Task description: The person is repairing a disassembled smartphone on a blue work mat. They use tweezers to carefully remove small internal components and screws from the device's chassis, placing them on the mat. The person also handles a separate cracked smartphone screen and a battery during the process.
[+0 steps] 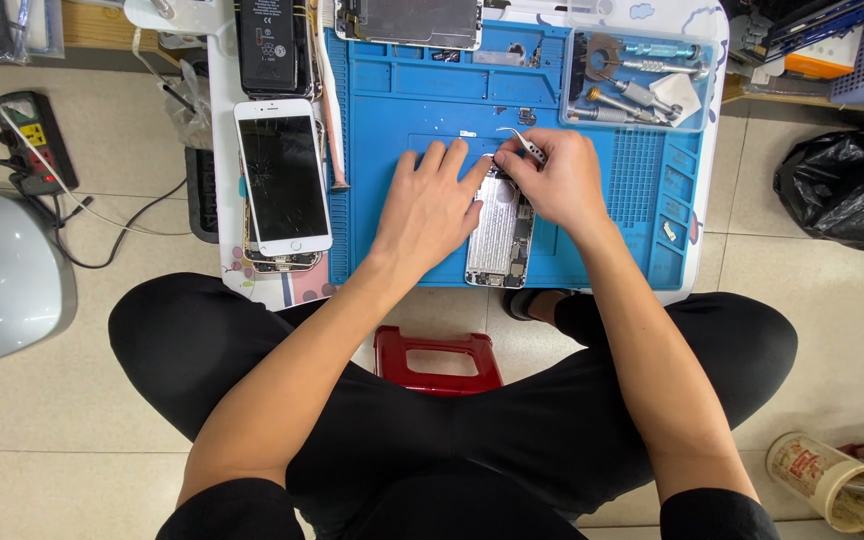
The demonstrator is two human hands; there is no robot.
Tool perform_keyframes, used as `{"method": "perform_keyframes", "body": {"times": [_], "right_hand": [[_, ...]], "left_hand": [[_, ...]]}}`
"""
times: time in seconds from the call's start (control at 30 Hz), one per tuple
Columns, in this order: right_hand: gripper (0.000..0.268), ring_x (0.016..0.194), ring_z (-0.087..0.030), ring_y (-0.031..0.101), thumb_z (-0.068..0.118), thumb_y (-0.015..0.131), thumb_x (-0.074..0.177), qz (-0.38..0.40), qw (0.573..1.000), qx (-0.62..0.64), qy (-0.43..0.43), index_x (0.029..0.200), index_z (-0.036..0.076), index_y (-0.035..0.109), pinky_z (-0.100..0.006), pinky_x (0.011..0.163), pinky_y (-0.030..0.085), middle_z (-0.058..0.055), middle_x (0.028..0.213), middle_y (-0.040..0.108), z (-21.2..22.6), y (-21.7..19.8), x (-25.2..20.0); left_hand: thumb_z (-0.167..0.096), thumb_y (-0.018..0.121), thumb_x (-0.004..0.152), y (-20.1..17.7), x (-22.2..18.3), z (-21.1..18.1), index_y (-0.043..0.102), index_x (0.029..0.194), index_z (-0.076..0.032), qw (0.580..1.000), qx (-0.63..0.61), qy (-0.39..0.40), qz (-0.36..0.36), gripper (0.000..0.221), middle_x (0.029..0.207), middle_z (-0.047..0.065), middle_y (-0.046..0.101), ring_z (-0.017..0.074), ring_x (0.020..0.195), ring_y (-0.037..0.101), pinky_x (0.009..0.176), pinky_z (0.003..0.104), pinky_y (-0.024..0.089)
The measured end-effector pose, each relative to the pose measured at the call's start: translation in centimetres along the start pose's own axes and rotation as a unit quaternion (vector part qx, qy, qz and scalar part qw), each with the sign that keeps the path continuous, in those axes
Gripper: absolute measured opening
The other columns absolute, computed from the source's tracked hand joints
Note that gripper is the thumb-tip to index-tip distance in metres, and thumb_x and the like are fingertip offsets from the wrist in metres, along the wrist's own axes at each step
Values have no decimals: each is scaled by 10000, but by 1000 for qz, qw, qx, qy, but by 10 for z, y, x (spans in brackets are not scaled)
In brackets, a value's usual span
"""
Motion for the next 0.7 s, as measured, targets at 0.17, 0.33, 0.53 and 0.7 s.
{"method": "perform_keyframes", "body": {"times": [0.17,0.33,0.53,0.7], "right_hand": [[60,544,-123,523,141,768,966,-1,1000,31,-3,1010,128,806,-285,574,440,15,563,597,-4,-2,2],[217,646,-85,335,121,596,1089,-3,995,99,-32,1269,93,478,-291,623,291,52,742,370,27,-18,-7],[198,858,-265,690,-53,468,1107,-94,959,198,-182,1075,-18,661,-365,707,592,-199,1083,676,49,-40,-7],[278,1063,-297,682,-219,638,939,-92,948,193,-235,1160,-77,730,-367,889,566,-225,1088,762,63,-41,1]], "left_hand": [[-429,750,914,5,-1,-4,710,1326,-264,1000,28,-7,-5,445,1205,62,573,201,1050,573,873,414,495],[-475,686,947,6,0,-8,643,1417,-264,995,100,-21,16,516,1292,31,616,224,1039,572,830,392,488],[-401,812,897,6,-7,-12,714,1336,-210,998,60,-22,-14,489,1188,112,585,258,1053,600,832,413,511],[-441,739,981,3,-12,-17,650,1436,-202,994,105,-29,-3,522,1248,135,573,272,1129,601,896,417,529]]}}
Point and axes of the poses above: each hand's wrist, its own x-axis towards the middle knuckle, its own y-axis out of the palm, z = x × y, the point moved 6 cm from there along x, towards the middle knuckle
